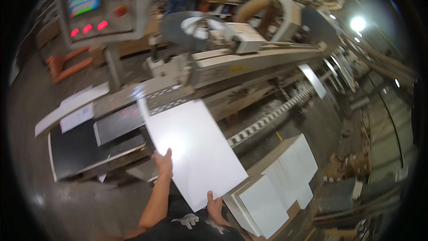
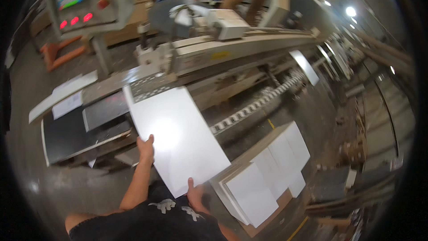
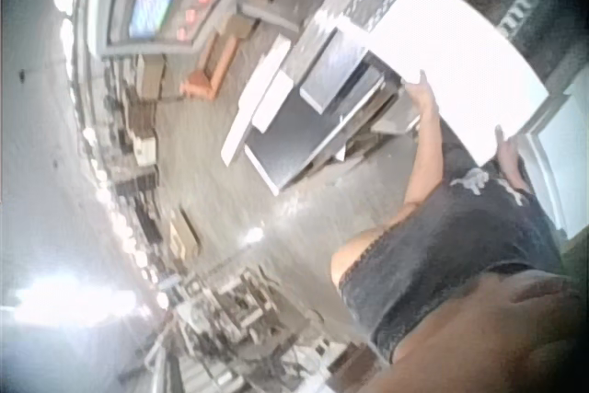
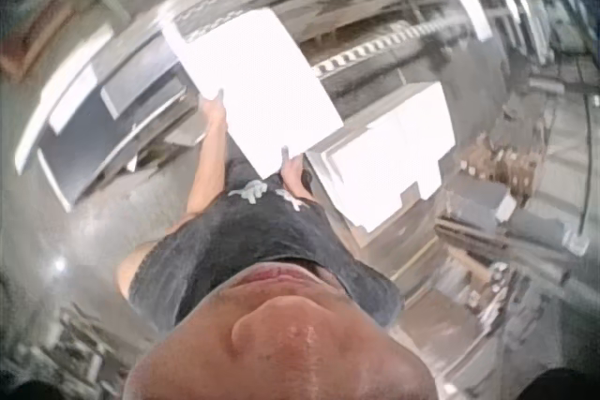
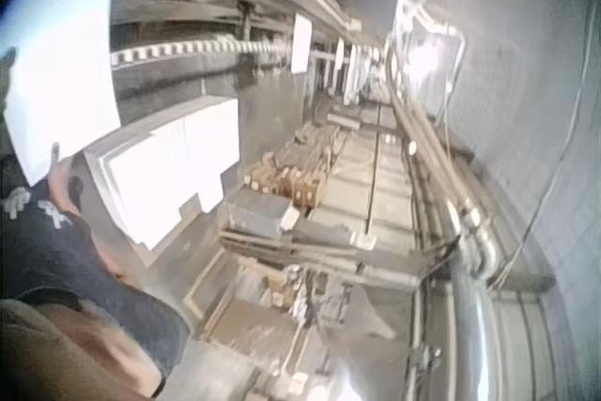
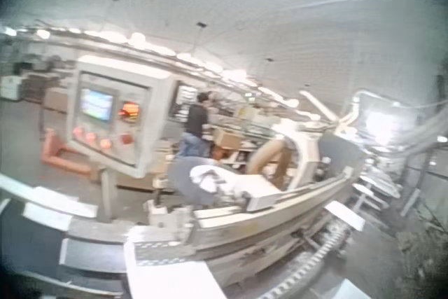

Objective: The person repeatedly picks up white rectangular panels from a conveyor belt and stacks them on a growing pile on the floor. The person handles the panels one at a time, placing each on top of the previous ones.

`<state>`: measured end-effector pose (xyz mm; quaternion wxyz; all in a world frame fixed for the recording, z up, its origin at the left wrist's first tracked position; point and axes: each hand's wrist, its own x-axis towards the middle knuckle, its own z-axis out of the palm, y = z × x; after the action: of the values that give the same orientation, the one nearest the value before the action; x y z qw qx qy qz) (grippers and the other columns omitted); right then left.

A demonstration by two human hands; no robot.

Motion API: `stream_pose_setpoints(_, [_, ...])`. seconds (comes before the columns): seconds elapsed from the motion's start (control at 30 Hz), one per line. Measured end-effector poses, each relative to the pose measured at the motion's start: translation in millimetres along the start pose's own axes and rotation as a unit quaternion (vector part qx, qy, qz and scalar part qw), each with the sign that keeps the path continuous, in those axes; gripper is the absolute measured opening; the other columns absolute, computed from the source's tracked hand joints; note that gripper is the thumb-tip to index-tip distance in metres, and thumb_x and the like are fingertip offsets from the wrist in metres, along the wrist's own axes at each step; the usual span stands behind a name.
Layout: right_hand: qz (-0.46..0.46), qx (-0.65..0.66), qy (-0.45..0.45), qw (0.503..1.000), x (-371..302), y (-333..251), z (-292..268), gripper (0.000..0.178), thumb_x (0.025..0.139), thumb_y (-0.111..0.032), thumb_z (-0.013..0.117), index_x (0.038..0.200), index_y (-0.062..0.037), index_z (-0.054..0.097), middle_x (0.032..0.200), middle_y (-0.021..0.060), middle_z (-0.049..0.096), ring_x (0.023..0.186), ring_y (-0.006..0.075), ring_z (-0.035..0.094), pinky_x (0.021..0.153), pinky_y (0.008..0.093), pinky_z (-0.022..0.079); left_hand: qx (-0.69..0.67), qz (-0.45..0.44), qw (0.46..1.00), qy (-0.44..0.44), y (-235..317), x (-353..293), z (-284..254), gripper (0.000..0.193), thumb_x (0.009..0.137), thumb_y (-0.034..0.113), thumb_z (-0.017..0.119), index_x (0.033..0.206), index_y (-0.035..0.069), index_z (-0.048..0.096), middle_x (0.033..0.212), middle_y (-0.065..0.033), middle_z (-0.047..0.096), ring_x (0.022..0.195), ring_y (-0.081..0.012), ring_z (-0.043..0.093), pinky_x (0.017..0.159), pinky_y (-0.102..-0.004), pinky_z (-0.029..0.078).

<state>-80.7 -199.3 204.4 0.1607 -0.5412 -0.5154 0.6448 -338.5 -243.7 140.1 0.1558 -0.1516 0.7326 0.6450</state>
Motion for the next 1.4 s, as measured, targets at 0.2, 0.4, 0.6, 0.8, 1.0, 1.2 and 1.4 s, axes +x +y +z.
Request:
stream_pose_setpoints(0.2, [-0.017,-0.022,0.022,0.999,81,31,-28,0.052,0.099,-0.030,0.061,0.130,0.0069,0.042,0.105,0.0164,0.061,0.065,0.0192,0.063,0.041,0.0296,0.047,-0.089,-0.039,0.995,-0.038,26,-8,54,0.073,0.097,0.011,0.060,0.153,-0.008,0.016,0.150,-0.0270,0.039,0.129,-0.0359,0.050,0.106,-0.0438,0.042])
stream_pose_setpoints(0.4, [0.037,0.019,0.049,0.998,109,-18,-60,0.058,0.095,-0.041,0.065,0.131,-0.0018,0.044,0.091,0.0114,0.063,0.063,0.0183,0.062,0.040,0.0310,0.041,-0.046,-0.042,0.996,-0.070,34,-12,122,0.072,0.098,0.016,0.060,0.150,-0.011,0.017,0.150,-0.0280,0.039,0.130,-0.0372,0.049,0.107,-0.0441,0.042])
stream_pose_setpoints(0.6, [0.125,0.147,-0.026,0.981,86,-26,-71,0.045,0.094,-0.038,0.068,0.120,-0.0026,0.059,0.097,0.0108,0.068,0.079,0.0207,0.069,0.057,0.0290,0.053,0.018,-0.014,0.998,-0.064,27,-9,182,0.054,0.099,0.019,0.059,0.131,-0.015,0.034,0.134,-0.0311,0.047,0.114,-0.0368,0.058,0.095,-0.0442,0.050])
stream_pose_setpoints(0.8, [0.142,0.202,-0.028,0.969,37,61,-87,0.023,0.099,-0.027,0.060,0.109,-0.0057,0.061,0.092,0.0086,0.068,0.073,0.0173,0.067,0.058,0.0275,0.054,0.078,0.025,0.972,-0.218,32,-22,217,0.059,0.104,0.034,0.049,0.129,-0.017,0.035,0.134,-0.0336,0.047,0.115,-0.0382,0.057,0.096,-0.0450,0.048])
stream_pose_setpoints(1.0, [-0.029,0.226,0.052,0.972,-52,229,-181,0.020,0.098,-0.013,0.054,0.115,-0.0067,0.064,0.091,0.0081,0.068,0.068,0.0144,0.062,0.054,0.0284,0.051,0.131,0.032,0.896,-0.423,19,44,220,0.040,0.106,0.039,0.036,0.116,0.006,0.056,0.105,-0.0146,0.064,0.094,-0.0275,0.063,0.076,-0.0421,0.051])
stream_pose_setpoints(1.2, [0.404,-0.195,0.120,0.886,-124,389,-265,0.030,0.087,-0.016,0.062,0.115,-0.0079,0.070,0.076,0.0094,0.067,0.055,0.0234,0.060,0.049,0.0354,0.049,0.134,0.416,0.850,-0.295,44,-49,173,0.036,0.107,0.034,0.045,0.117,0.001,0.056,0.109,-0.0123,0.063,0.097,-0.0257,0.063,0.080,-0.0433,0.051])
stream_pose_setpoints(1.4, [0.449,0.042,0.288,0.845,-109,476,-340,0.047,0.090,-0.021,0.064,0.134,-0.0056,0.055,0.096,0.0137,0.068,0.081,0.0262,0.065,0.064,0.0393,0.054,0.240,0.338,0.788,-0.456,-42,-159,105,0.025,0.106,0.028,0.049,0.106,0.003,0.052,0.096,-0.0092,0.058,0.085,-0.0178,0.059,0.075,-0.0338,0.051])
